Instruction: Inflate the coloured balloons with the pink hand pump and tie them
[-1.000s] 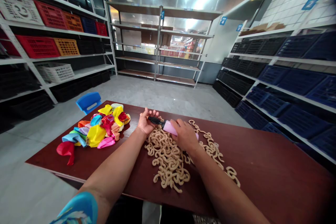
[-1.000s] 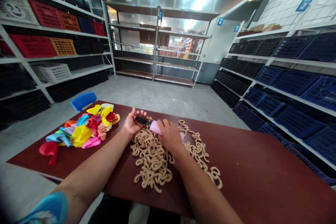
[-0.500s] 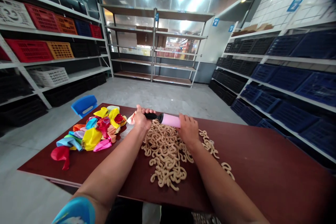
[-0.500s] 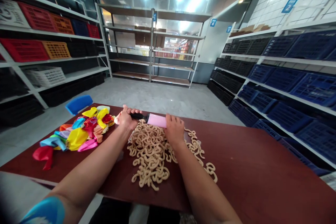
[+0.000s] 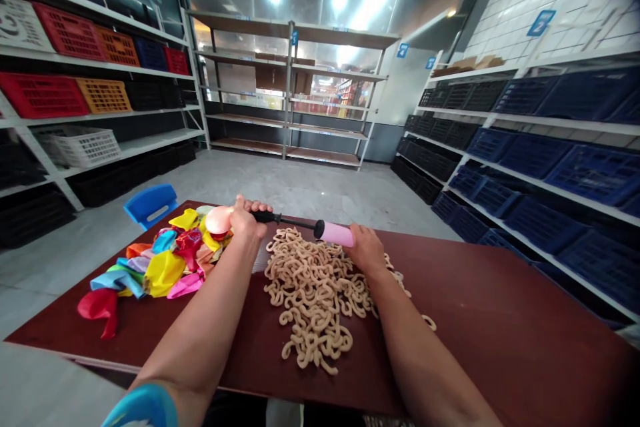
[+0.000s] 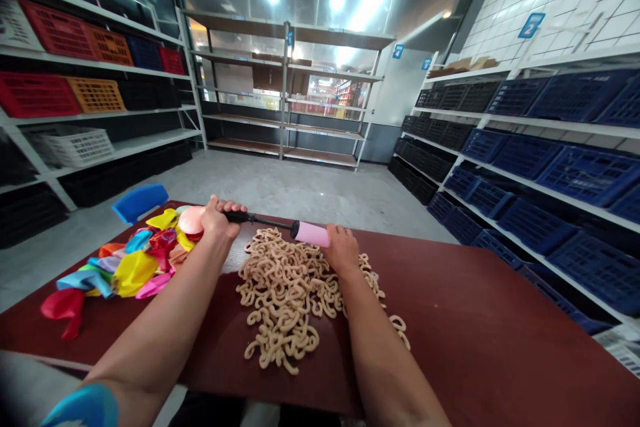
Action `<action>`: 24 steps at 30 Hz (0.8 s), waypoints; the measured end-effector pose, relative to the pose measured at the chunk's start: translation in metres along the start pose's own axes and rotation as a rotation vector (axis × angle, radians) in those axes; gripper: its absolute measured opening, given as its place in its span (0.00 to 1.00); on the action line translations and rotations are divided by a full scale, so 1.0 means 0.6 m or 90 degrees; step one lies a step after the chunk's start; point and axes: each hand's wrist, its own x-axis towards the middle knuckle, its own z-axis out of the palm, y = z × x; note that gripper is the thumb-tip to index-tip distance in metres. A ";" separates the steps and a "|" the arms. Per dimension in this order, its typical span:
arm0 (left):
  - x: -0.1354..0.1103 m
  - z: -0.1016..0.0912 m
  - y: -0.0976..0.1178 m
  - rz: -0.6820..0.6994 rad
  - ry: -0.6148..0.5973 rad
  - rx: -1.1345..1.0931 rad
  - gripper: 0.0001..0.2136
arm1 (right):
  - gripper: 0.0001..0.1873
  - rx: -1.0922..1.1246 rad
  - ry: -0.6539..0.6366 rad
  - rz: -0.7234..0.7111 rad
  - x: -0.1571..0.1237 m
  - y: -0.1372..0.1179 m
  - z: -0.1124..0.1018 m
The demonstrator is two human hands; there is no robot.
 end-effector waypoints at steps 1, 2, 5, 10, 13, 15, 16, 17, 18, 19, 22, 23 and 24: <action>-0.003 -0.004 -0.003 0.006 -0.012 -0.003 0.19 | 0.15 0.001 -0.004 -0.009 -0.001 -0.003 0.000; -0.006 -0.006 -0.007 0.009 -0.026 -0.005 0.19 | 0.15 0.002 -0.003 -0.020 -0.002 -0.007 0.000; -0.020 -0.007 -0.021 -0.001 -0.059 -0.007 0.20 | 0.14 0.009 0.015 -0.065 -0.005 -0.025 -0.005; -0.050 0.002 -0.050 -0.047 -0.117 0.005 0.22 | 0.14 0.033 0.044 -0.142 -0.013 -0.053 -0.012; -0.057 0.006 -0.058 -0.047 -0.141 0.016 0.23 | 0.12 0.042 0.048 -0.139 -0.015 -0.061 -0.014; -0.055 0.010 -0.052 -0.047 -0.133 0.022 0.23 | 0.12 0.044 0.044 -0.135 -0.013 -0.061 -0.015; -0.053 0.012 -0.045 -0.044 -0.122 0.024 0.23 | 0.12 0.043 0.043 -0.132 -0.011 -0.059 -0.015; -0.049 0.014 -0.037 -0.039 -0.109 0.024 0.22 | 0.13 0.041 0.043 -0.127 -0.009 -0.055 -0.015; -0.045 0.016 -0.028 -0.028 -0.098 0.023 0.22 | 0.13 0.038 0.047 -0.117 -0.007 -0.049 -0.015; -0.040 0.017 -0.017 -0.014 -0.089 0.021 0.22 | 0.13 0.033 0.054 -0.104 -0.005 -0.042 -0.014; -0.025 0.015 0.010 0.029 -0.069 0.011 0.22 | 0.13 0.017 0.070 -0.056 -0.001 -0.016 -0.008; -0.021 0.013 0.016 0.038 -0.060 0.008 0.22 | 0.13 0.012 0.073 -0.041 0.000 -0.009 -0.005; -0.017 0.011 0.020 0.044 -0.050 0.004 0.22 | 0.14 0.007 0.073 -0.028 0.001 -0.002 -0.002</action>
